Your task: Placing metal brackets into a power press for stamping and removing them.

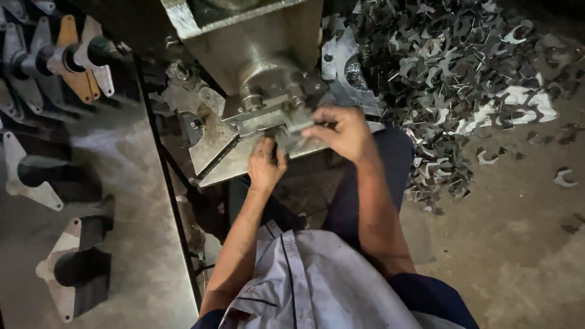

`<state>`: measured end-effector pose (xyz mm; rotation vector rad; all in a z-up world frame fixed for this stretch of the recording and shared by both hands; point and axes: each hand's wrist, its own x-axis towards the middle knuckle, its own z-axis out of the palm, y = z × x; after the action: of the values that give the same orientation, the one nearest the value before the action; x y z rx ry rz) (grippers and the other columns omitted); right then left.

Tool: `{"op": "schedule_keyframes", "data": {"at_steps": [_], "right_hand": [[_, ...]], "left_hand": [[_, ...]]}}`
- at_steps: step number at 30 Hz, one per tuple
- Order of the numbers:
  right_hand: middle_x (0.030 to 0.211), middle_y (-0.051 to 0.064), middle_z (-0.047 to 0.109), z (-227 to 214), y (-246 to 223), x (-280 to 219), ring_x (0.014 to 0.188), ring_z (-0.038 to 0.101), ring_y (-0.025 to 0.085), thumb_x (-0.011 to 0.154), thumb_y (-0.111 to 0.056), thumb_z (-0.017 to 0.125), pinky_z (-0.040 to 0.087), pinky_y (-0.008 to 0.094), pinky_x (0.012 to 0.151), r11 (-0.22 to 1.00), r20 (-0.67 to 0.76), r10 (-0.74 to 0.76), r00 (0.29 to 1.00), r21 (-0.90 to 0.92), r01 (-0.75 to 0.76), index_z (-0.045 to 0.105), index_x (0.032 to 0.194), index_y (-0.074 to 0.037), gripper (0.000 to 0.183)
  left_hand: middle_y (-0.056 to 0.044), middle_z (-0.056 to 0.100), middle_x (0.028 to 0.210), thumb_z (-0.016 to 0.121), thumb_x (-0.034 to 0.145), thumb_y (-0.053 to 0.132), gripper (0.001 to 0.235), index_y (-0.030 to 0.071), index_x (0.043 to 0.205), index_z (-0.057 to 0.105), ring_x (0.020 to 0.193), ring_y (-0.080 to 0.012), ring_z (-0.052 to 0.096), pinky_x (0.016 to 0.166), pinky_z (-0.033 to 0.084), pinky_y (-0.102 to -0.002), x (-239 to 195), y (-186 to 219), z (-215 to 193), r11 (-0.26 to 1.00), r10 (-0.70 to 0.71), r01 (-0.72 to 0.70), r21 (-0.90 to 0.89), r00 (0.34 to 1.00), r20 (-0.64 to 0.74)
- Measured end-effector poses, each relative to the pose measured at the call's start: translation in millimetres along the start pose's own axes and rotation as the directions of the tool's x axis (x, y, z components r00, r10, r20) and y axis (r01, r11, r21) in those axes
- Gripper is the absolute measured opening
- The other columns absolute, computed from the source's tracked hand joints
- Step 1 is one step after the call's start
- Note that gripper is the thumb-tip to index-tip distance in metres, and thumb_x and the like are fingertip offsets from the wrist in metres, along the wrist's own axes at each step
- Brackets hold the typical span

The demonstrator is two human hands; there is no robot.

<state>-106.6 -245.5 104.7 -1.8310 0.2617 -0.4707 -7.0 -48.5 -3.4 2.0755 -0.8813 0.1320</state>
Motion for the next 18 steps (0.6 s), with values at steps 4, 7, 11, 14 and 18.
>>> {"op": "schedule_keyframes", "data": {"at_steps": [4,7,11,14,18], "right_hand": [[0.081,0.006,0.076,-58.9,30.8,-8.9,0.06,0.069,0.011,0.089,-0.006,0.076,0.055,0.025,0.051,0.997,0.175,0.07,0.982,-0.048,-0.063,0.075,0.091,-0.003,0.005],[0.095,0.011,0.073,-99.5,102.4,-12.2,0.085,0.069,0.021,0.097,-0.015,0.08,0.057,0.035,0.074,0.787,-0.469,0.233,0.852,0.606,0.118,0.072,0.101,0.0,0.018],[0.112,0.013,0.075,-93.3,101.6,-17.6,0.104,0.072,0.024,0.092,-0.038,0.074,0.058,0.039,0.088,0.603,-0.583,0.446,0.679,0.756,0.253,0.07,0.117,-0.002,0.044],[0.099,0.011,0.075,-44.7,118.2,-22.6,0.083,0.072,0.02,0.095,-0.038,0.071,0.059,0.035,0.07,0.75,-0.55,0.425,0.718,0.658,0.06,0.071,0.113,-0.002,0.041],[0.078,0.004,0.072,25.8,87.3,-24.6,0.064,0.068,0.011,0.103,-0.025,0.065,0.057,0.026,0.056,0.858,-0.286,0.267,0.92,0.505,-0.092,0.073,0.1,-0.001,0.025]], "left_hand": [[-0.016,0.066,0.096,0.07,0.094,0.013,0.007,0.009,0.098,0.066,0.084,-0.0405,0.067,0.072,0.054,-0.048,3.7,4.9,-3.5,0.997,0.078,-0.078,0.002,0.997,-0.016],[-0.017,0.066,0.099,0.068,0.095,0.015,0.008,0.009,0.1,0.065,0.085,-0.0398,0.067,0.074,0.056,-0.047,0.2,4.0,-0.8,0.991,0.134,-0.135,-0.013,0.987,-0.086],[-0.016,0.067,0.097,0.069,0.096,0.016,0.008,0.01,0.097,0.066,0.083,-0.0409,0.067,0.071,0.054,-0.049,0.5,-4.3,4.2,0.997,0.075,-0.075,0.014,0.997,-0.016],[-0.018,0.066,0.096,0.069,0.094,0.017,0.008,0.01,0.099,0.066,0.081,-0.0419,0.066,0.07,0.054,-0.049,3.8,-4.1,8.9,0.992,0.102,-0.1,0.071,0.994,-0.031],[-0.017,0.067,0.095,0.069,0.095,0.015,0.009,0.01,0.102,0.067,0.082,-0.0408,0.066,0.071,0.054,-0.049,0.2,-3.4,6.1,0.994,0.07,-0.071,0.086,0.997,0.011]]}}
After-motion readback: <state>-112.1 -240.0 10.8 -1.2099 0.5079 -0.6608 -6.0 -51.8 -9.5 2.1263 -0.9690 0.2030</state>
